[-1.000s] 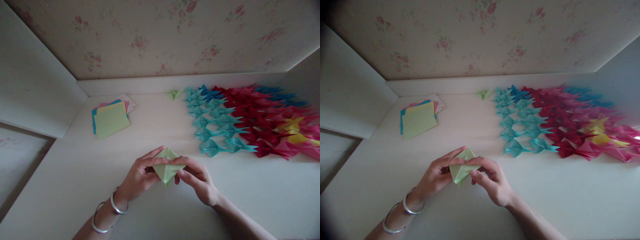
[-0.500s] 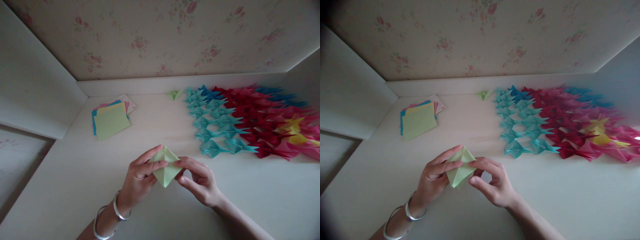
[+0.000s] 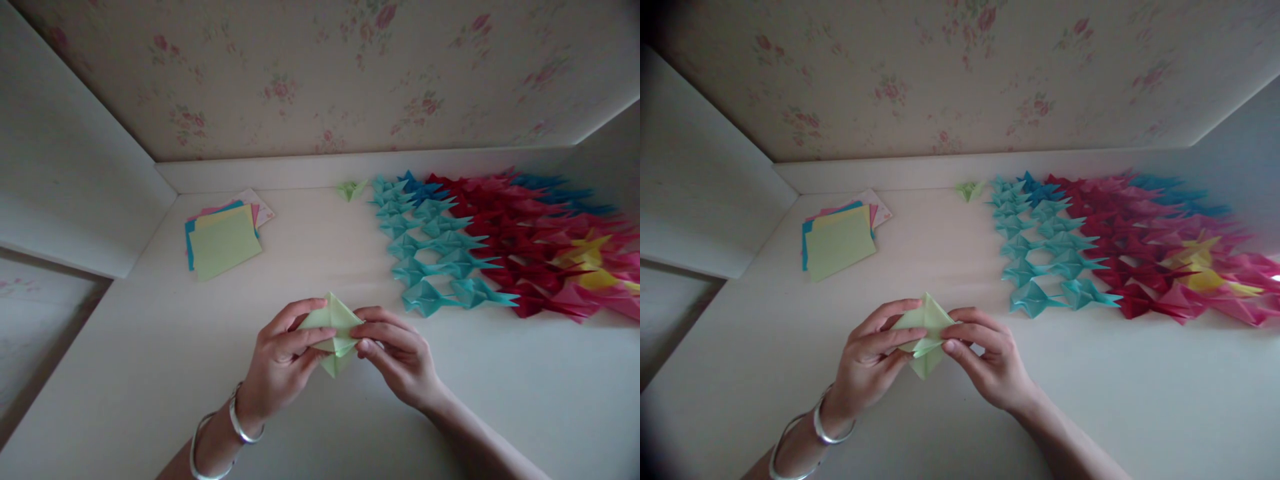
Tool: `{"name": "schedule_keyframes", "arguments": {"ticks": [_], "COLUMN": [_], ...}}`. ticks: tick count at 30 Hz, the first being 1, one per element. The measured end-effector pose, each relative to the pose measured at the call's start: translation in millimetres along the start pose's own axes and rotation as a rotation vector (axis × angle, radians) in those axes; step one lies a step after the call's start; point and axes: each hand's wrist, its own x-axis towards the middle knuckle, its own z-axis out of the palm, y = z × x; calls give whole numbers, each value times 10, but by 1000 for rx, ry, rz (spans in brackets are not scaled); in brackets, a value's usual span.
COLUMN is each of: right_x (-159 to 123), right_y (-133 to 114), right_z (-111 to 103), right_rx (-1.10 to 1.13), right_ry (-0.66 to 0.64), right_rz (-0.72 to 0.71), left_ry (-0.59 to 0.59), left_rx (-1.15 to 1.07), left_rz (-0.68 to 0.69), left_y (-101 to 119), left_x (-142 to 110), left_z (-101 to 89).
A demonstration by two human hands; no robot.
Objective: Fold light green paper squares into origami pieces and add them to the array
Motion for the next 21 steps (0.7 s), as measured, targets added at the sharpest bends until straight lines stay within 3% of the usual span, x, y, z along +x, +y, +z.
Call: {"name": "schedule_keyframes", "arguments": {"ticks": [6,13,21], "right_x": [-40,-64,-74], "right_y": [46,63,29], "right_z": [62,115,137], "right_rx": [14,12,60], "right_ry": [40,64,19], "right_rz": [112,158,235], "left_ry": [8,-77,-75], "left_rx": [-45,-186,-207], "left_rz": [-209,-403,-458], "left_y": [52,115,141], "left_x": [-22,40,31], "left_z": [59,85,102]}}
